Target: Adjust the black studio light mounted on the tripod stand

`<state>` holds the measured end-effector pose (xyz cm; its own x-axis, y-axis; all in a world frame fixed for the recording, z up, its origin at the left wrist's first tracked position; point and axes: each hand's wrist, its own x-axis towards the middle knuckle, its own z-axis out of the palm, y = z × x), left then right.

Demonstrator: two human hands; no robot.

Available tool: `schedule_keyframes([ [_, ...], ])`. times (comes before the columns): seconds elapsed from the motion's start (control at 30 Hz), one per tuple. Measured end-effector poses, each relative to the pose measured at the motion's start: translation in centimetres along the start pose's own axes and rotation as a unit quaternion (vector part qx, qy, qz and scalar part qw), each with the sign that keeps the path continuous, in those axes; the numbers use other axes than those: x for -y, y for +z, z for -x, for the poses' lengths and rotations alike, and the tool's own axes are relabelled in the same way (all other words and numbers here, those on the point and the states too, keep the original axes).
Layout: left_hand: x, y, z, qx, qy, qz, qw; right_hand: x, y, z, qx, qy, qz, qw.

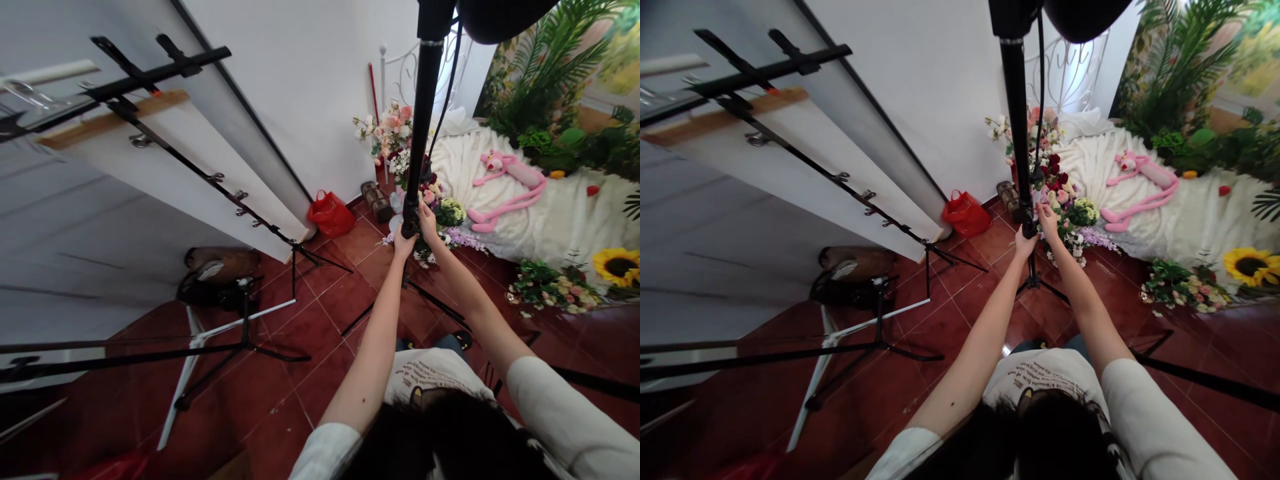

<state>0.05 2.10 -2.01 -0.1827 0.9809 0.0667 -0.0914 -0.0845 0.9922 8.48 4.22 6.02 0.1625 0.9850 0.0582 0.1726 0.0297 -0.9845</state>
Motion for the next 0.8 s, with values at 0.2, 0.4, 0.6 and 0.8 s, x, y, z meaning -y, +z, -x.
schedule_keyframes([
  [0.2, 0.4, -0.2, -0.1, 0.004, 0.025, 0.004, 1.000, 0.6, -0.4, -1.1, -0.021, 0.077, 0.095, 0.992],
  [0.4, 0.1, 0.1, -0.1, 0.001, 0.020, 0.011, 1.000, -0.7, -2.6, 2.5, -0.007, 0.075, 0.036, 0.997],
  [0.6, 0.1, 0.0, 0.1, -0.013, 0.027, -0.007, 1.000, -5.4, -10.1, 14.6, 0.001, 0.222, -0.086, 0.971],
  [0.8, 3.2, -1.8, 5.5, -0.049, -0.078, -0.177, 0.980, -11.2, -19.1, 28.7, -0.138, 0.315, -0.144, 0.928],
])
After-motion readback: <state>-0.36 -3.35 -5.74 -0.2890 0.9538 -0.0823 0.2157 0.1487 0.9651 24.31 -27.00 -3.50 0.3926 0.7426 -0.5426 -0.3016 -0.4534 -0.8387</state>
